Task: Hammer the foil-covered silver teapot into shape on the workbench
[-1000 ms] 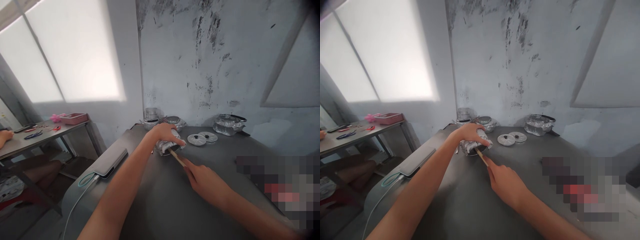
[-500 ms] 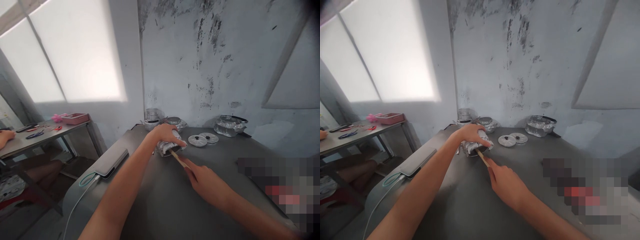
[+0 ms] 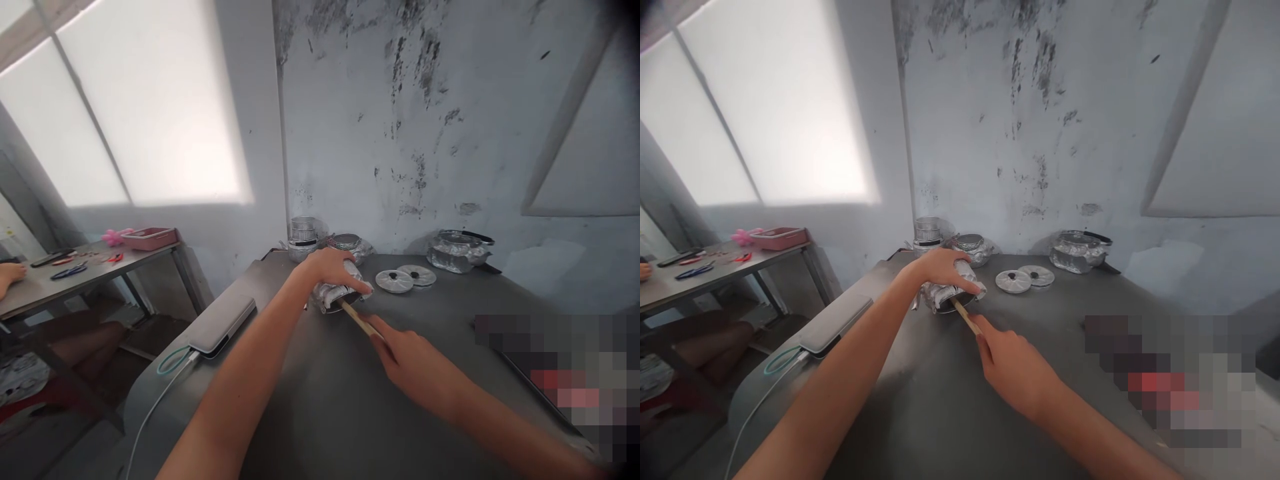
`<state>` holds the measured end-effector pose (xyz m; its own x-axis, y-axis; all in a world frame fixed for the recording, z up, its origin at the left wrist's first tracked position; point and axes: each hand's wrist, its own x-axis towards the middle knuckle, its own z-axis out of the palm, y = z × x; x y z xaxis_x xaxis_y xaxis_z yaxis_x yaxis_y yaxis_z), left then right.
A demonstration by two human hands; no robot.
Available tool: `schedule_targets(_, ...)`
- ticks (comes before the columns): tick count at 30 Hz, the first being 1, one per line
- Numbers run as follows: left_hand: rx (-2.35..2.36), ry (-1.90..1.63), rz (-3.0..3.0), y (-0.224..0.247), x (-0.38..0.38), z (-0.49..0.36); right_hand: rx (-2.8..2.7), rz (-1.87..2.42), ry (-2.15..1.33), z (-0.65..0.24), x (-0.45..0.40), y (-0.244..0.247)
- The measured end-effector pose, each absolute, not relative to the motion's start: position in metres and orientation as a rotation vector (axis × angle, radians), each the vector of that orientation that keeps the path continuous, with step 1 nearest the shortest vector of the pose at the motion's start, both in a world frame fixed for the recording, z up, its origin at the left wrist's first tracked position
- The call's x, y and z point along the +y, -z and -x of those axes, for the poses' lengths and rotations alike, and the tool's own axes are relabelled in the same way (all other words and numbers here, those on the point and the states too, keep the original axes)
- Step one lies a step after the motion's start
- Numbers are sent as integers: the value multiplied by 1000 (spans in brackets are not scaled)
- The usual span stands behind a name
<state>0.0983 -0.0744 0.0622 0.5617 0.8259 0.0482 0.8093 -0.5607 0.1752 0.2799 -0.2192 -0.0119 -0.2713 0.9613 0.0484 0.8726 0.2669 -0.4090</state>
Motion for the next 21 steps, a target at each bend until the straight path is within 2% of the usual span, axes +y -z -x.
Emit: schedule_targets(21, 1402, -211, -2636, -62, -70, -95, -2202, 1798, -347, -280, -217, 14)
